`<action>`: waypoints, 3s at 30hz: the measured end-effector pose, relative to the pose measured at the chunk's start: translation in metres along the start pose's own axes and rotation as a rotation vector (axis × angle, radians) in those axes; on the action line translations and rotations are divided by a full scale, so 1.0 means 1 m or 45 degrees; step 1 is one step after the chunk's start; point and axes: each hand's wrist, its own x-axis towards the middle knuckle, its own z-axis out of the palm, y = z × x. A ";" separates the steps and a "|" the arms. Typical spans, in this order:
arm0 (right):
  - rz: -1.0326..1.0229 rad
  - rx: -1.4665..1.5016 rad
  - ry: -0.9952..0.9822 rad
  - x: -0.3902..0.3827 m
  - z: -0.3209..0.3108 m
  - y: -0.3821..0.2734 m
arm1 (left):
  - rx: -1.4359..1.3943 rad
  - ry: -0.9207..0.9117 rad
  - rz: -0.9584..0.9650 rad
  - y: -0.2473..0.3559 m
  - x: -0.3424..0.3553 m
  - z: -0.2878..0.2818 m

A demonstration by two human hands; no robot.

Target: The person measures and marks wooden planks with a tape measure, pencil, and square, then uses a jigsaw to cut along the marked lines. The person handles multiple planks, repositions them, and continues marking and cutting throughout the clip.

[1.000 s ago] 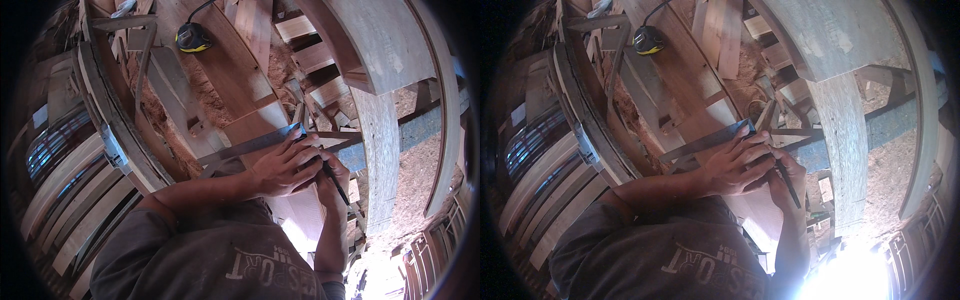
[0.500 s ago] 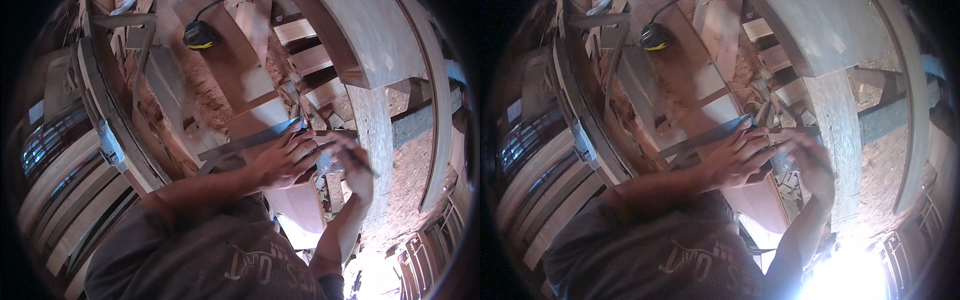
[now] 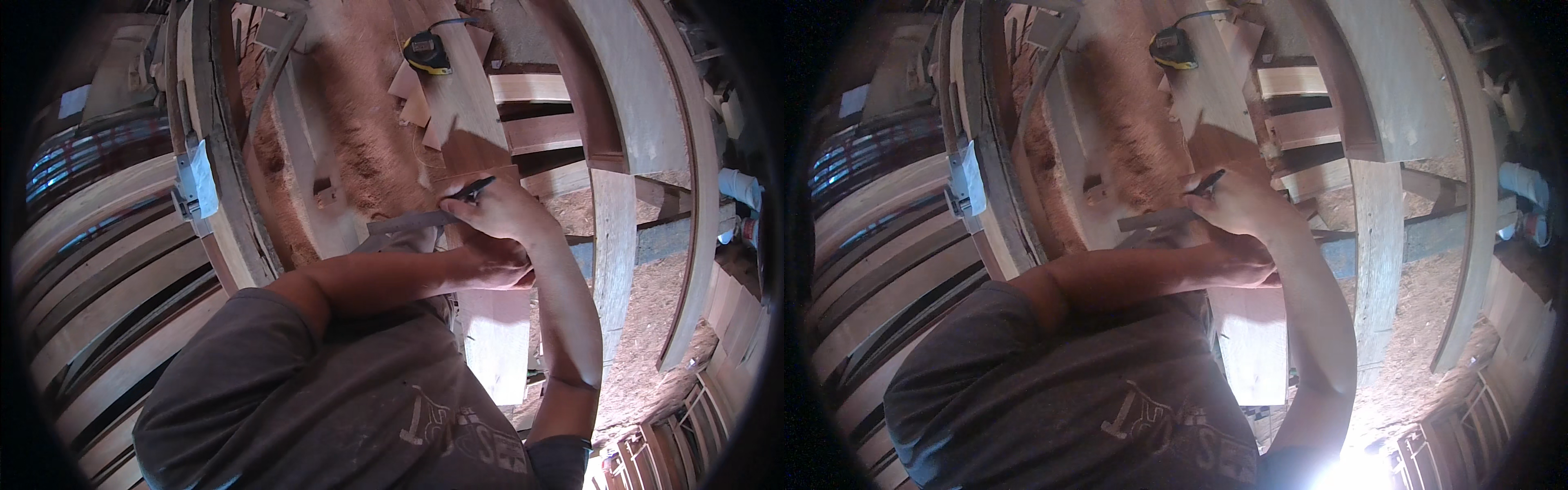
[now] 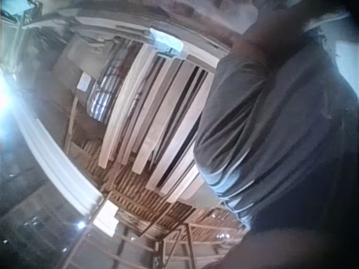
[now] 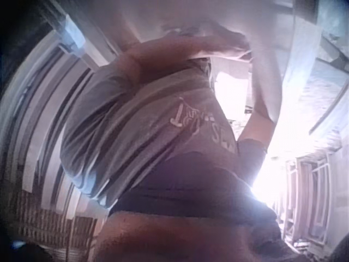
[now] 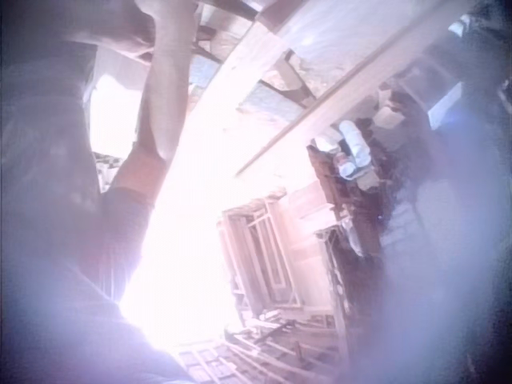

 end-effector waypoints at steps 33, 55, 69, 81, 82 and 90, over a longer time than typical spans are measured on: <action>0.885 -0.180 1.376 -0.255 0.258 -0.053 | -0.679 -0.003 0.266 0.011 0.078 -0.122; 2.439 1.257 3.936 -0.417 0.700 -0.091 | -0.469 -0.025 0.907 0.037 0.062 -0.172; 2.453 0.462 3.004 -0.546 0.567 -0.081 | -0.590 0.116 0.598 -0.004 0.004 -0.221; 0.588 0.700 1.988 -0.284 0.319 -0.190 | -1.076 0.722 0.805 0.128 0.018 -0.268; 0.573 0.695 2.031 -0.271 0.324 -0.185 | -1.137 0.716 0.785 0.133 0.015 -0.265; 0.576 1.069 2.113 -0.279 0.379 -0.151 | -1.835 0.259 0.646 0.154 0.013 -0.193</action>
